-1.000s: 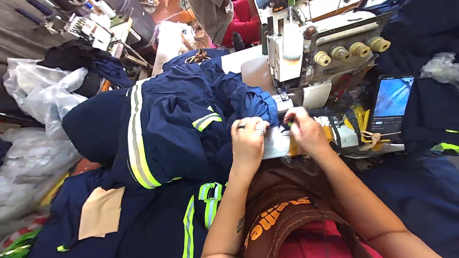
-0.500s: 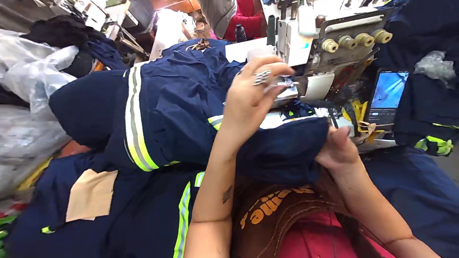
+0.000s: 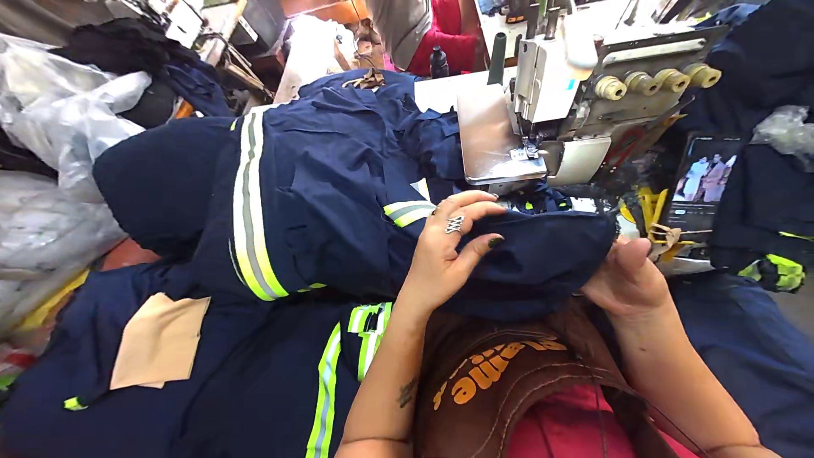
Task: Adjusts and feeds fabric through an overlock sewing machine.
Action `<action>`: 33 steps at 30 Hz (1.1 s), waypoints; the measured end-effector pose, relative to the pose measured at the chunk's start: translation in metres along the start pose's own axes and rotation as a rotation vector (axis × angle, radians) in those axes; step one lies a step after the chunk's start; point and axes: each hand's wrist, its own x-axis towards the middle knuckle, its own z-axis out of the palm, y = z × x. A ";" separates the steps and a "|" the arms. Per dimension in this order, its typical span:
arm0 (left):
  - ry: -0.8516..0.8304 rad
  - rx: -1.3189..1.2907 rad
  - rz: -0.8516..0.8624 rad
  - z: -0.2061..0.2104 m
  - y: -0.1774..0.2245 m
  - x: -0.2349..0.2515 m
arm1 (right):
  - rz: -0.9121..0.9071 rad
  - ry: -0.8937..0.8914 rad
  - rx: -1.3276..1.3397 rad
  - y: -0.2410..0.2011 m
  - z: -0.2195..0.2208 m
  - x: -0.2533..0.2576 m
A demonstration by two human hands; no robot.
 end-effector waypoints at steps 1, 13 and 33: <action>0.005 0.020 0.002 0.003 0.001 0.001 | -0.005 -0.002 -0.005 -0.001 0.000 -0.001; 0.731 0.108 -0.219 -0.152 -0.033 0.013 | 0.181 0.082 -0.390 0.016 -0.003 0.029; 0.592 0.726 -0.568 -0.158 -0.155 -0.029 | 0.082 0.013 -1.224 0.050 -0.029 0.063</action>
